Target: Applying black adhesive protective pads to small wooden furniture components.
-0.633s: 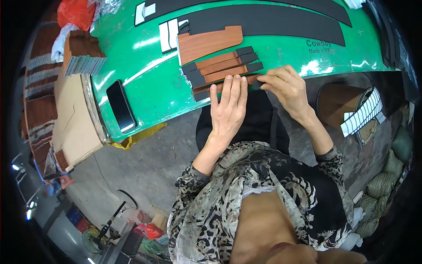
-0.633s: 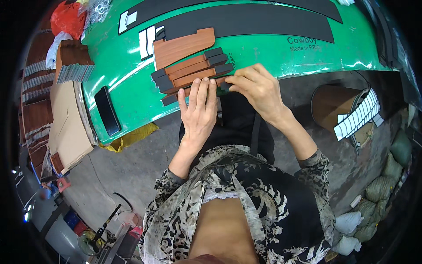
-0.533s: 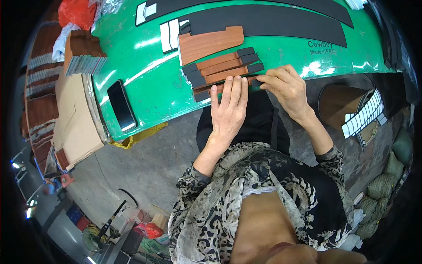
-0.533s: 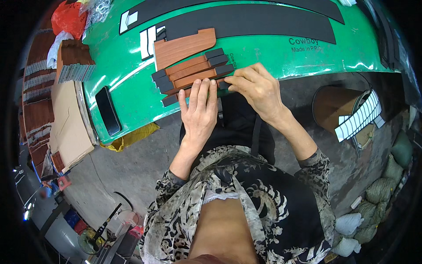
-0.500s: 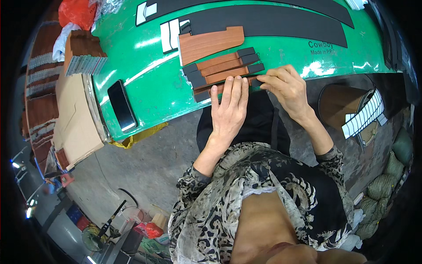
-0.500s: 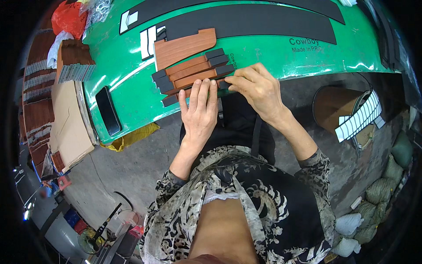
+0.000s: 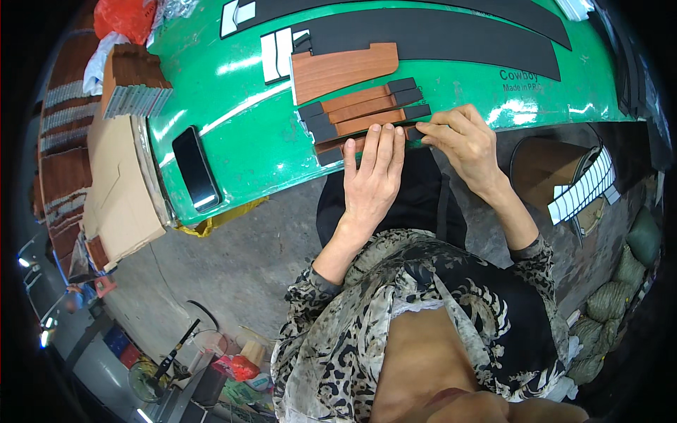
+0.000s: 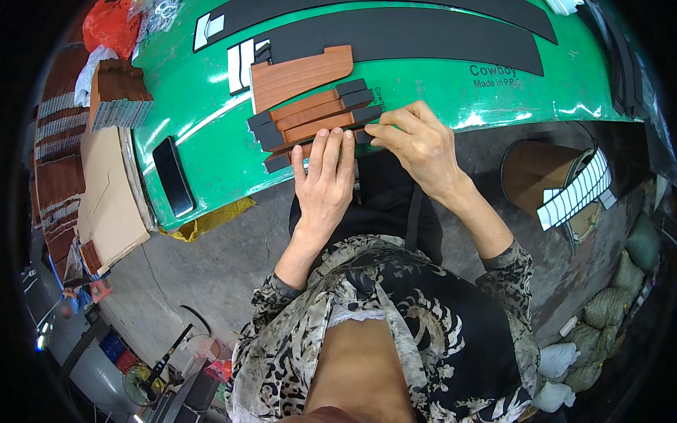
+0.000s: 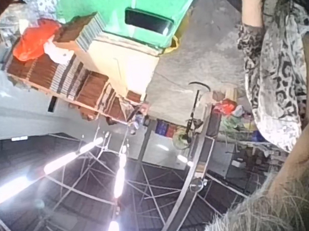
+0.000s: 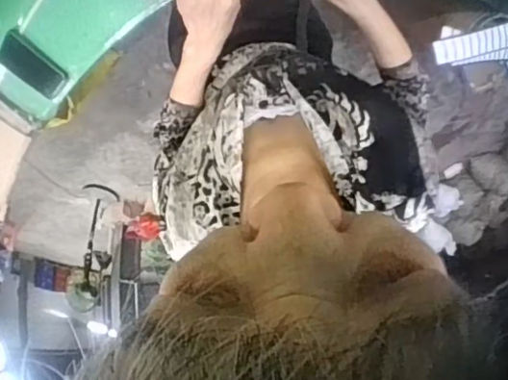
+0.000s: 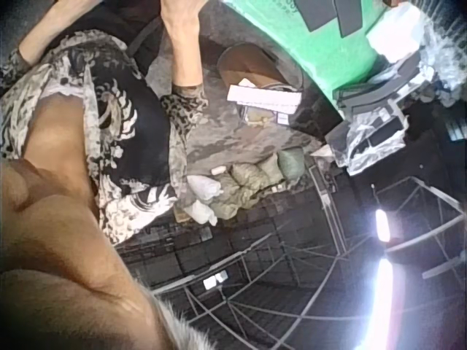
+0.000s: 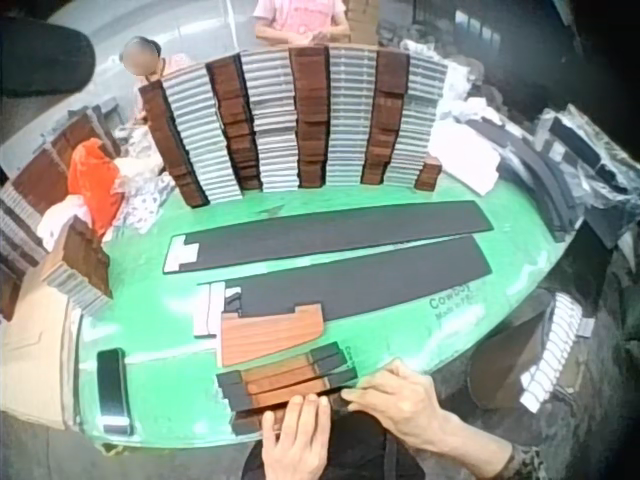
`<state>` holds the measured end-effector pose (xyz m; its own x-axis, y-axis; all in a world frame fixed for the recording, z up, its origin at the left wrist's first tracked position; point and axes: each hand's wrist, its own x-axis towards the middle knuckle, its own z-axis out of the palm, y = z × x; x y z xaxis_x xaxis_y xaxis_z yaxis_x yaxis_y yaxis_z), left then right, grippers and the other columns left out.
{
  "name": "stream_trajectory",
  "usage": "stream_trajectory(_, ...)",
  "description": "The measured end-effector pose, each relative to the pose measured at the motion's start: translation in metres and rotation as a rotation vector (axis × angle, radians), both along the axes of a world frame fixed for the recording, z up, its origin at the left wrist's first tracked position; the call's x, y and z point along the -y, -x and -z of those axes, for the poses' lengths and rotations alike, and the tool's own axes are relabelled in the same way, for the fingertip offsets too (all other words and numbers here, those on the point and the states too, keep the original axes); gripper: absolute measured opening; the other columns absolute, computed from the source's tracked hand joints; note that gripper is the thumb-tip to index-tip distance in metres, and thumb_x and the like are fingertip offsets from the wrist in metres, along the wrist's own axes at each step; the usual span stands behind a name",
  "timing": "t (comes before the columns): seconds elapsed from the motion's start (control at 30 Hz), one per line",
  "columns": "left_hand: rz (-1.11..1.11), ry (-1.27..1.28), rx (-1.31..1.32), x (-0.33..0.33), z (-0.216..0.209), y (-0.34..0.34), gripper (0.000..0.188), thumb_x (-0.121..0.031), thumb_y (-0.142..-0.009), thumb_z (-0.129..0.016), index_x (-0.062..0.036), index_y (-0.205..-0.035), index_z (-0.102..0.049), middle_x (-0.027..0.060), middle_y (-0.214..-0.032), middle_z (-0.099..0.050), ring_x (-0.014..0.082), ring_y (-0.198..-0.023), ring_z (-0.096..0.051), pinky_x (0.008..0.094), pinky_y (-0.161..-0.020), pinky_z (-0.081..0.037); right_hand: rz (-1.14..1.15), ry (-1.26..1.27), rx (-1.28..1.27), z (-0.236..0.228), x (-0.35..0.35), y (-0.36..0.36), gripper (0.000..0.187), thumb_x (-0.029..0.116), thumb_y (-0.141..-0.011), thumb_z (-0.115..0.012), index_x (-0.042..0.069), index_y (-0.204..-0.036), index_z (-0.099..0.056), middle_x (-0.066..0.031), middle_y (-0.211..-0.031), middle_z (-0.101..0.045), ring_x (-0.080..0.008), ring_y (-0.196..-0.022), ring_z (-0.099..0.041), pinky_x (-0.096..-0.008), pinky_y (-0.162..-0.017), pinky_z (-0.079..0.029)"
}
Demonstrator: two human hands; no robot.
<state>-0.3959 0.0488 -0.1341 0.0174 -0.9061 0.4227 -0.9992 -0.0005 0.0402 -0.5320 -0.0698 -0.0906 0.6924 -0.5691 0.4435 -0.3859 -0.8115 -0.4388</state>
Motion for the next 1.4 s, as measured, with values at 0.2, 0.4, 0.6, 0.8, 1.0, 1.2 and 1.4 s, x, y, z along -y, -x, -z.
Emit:
stream_trajectory(0.2,-0.001,-0.002,0.01,-0.001,0.0,0.0,0.044,-0.013,-0.079,-0.06,-0.0073,-0.122,-0.054,0.0067,-0.122,-0.054,0.0223,-0.119,-0.047,0.0482,-0.108,-0.021,-0.014,0.008,-0.004,0.0,-0.001,-0.001,0.027,0.006,-0.059,-0.074,0.009,-0.085,-0.068,0.0005,-0.08,-0.061,-0.0164,-0.075,-0.056,-0.0283,-0.057,-0.05)
stream_trajectory(0.4,0.002,0.021,0.012,-0.001,-0.001,0.001,0.044,-0.014,-0.079,-0.061,-0.0072,-0.122,-0.053,0.0067,-0.121,-0.054,0.0222,-0.119,-0.047,0.048,-0.108,-0.02,-0.017,0.016,-0.028,-0.005,0.0,0.001,0.027,0.005,-0.058,-0.073,0.009,-0.084,-0.069,0.0005,-0.08,-0.061,-0.0162,-0.075,-0.057,-0.0278,-0.056,-0.051)
stream_trajectory(0.6,0.0,0.012,0.01,-0.001,-0.001,0.0,0.043,-0.014,-0.079,-0.06,-0.0074,-0.121,-0.054,0.0068,-0.12,-0.054,0.0226,-0.119,-0.048,0.0481,-0.108,-0.02,-0.037,0.027,-0.032,-0.004,0.002,-0.002,0.026,0.006,-0.058,-0.073,0.009,-0.083,-0.069,0.0007,-0.079,-0.061,-0.016,-0.074,-0.057,-0.0274,-0.056,-0.051)
stream_trajectory(0.8,-0.003,-0.008,0.011,0.0,-0.001,0.001,0.041,-0.013,-0.08,-0.059,-0.0076,-0.121,-0.054,0.0067,-0.12,-0.054,0.0224,-0.119,-0.047,0.0479,-0.108,-0.02,-0.066,0.014,0.008,0.006,0.007,0.001,0.027,0.009,-0.059,-0.075,0.011,-0.085,-0.069,0.0015,-0.08,-0.061,-0.0161,-0.074,-0.057,-0.0274,-0.056,-0.051)
stream_trajectory(1.0,0.005,0.0,-0.015,0.001,-0.001,-0.001,0.048,-0.013,-0.077,-0.062,-0.0076,-0.123,-0.052,0.0075,-0.121,-0.053,0.0232,-0.118,-0.047,0.0482,-0.106,-0.021,-0.018,-0.109,0.061,0.011,0.009,0.01,0.033,0.012,-0.062,-0.075,0.012,-0.094,-0.069,-0.0009,-0.086,-0.062,-0.0185,-0.077,-0.056,-0.0302,-0.062,-0.05)
stream_trajectory(1.2,0.027,-0.025,-0.032,0.001,0.0,-0.004,0.054,-0.014,-0.074,-0.066,-0.0073,-0.126,-0.05,0.0081,-0.124,-0.05,0.0236,-0.12,-0.045,0.0486,-0.105,-0.022,0.113,-0.278,0.114,0.019,0.006,0.032,0.033,0.012,-0.068,-0.074,0.011,-0.101,-0.069,-0.0056,-0.092,-0.063,-0.0199,-0.08,-0.057,-0.0312,-0.067,-0.048)
stream_trajectory(1.4,0.022,-0.051,-0.03,0.002,-0.001,-0.005,0.058,-0.015,-0.073,-0.067,-0.0073,-0.128,-0.048,0.0085,-0.125,-0.049,0.0241,-0.121,-0.043,0.049,-0.105,-0.023,0.039,-0.077,0.075,0.017,0.002,0.02,0.029,0.015,-0.067,-0.074,0.011,-0.096,-0.069,-0.0022,-0.091,-0.063,-0.0189,-0.078,-0.057,-0.0295,-0.065,-0.05)
